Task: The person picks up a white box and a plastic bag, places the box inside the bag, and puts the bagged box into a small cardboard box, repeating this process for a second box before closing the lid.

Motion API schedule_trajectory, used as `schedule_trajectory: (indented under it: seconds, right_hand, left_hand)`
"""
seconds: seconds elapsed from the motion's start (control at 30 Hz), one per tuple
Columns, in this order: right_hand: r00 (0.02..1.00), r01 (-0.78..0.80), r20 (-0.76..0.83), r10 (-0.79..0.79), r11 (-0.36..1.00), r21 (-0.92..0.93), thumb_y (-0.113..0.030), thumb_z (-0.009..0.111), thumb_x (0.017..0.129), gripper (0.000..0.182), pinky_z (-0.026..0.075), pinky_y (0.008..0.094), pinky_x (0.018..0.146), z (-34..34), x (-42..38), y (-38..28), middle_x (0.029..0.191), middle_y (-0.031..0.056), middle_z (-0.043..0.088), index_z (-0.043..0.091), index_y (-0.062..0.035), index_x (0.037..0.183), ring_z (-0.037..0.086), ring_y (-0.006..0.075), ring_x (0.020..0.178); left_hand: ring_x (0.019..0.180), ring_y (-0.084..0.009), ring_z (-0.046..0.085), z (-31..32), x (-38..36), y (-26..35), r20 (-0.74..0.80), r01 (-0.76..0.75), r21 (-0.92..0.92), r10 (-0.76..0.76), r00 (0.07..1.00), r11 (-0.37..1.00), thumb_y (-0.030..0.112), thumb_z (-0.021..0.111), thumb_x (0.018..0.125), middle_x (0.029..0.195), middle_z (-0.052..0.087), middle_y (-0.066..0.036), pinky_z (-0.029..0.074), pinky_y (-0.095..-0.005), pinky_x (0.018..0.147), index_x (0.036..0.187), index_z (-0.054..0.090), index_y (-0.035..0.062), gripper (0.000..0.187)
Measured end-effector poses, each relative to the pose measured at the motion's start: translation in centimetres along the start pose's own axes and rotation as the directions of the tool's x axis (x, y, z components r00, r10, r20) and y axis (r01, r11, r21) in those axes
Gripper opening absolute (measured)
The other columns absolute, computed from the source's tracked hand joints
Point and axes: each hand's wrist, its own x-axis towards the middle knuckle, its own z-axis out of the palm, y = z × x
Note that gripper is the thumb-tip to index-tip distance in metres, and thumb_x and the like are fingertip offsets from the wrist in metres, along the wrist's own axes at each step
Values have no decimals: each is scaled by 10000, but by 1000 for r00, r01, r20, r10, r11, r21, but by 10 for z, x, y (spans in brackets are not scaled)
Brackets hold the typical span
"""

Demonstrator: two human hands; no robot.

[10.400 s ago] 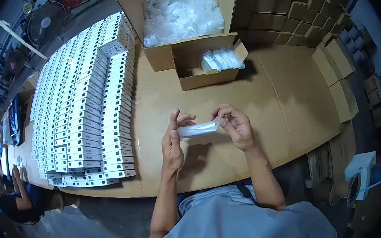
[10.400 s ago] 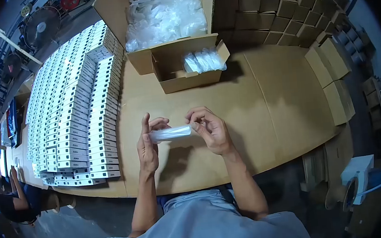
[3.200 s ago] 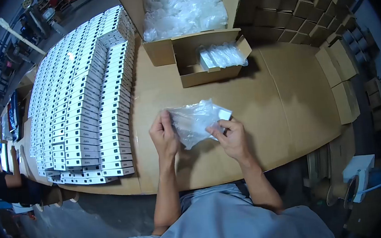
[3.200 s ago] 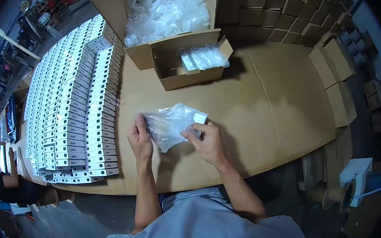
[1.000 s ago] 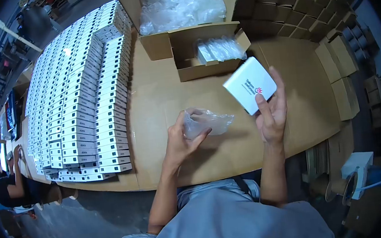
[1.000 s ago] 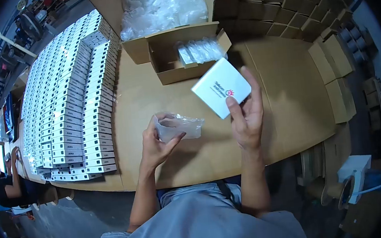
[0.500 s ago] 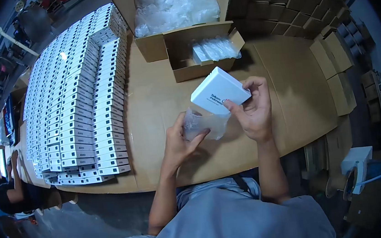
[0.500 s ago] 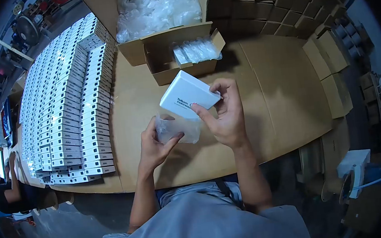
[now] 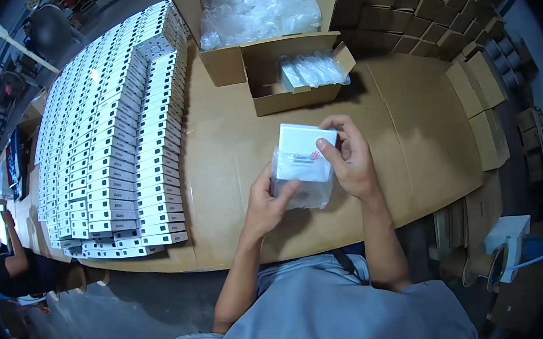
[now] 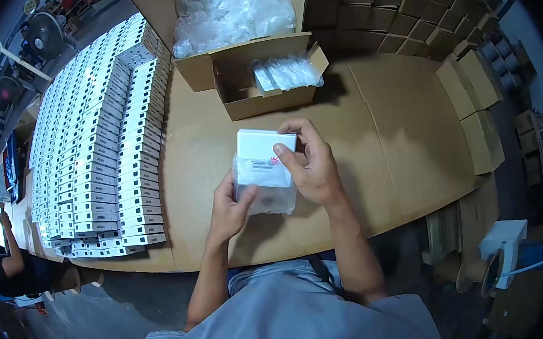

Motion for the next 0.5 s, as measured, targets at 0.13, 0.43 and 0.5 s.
schedule_trajectory:
  seconds: [0.13,0.43,0.5]
  right_hand:
    - [998,-68,14,67,979,191,-86,684,981,340,508,254,857,10,-3,-6,1113,83,636,536,-3,1277,612,120,1000]
    - [981,-156,-58,183,936,315,-6,684,970,192,536,229,841,10,-23,29,1005,60,681,612,32,1143,650,98,916]
    - [987,-104,-88,134,954,280,-9,671,980,167,536,222,824,11,-23,34,984,53,689,620,35,1133,652,93,885]
  left_hand:
    - [1040,-111,610,-8,5,-20,-89,43,-93,-52,995,995,254,512,1100,1137,681,-55,492,-283,930,1316,594,-33,369]
    - [1048,-116,616,-16,9,-24,-195,10,-148,-39,980,989,361,407,1129,1161,680,-79,508,-298,921,1317,595,-31,474]
    - [1048,-114,617,-19,8,-25,-194,24,-116,-46,980,993,371,394,1131,1162,679,-82,512,-299,916,1296,609,-36,489]
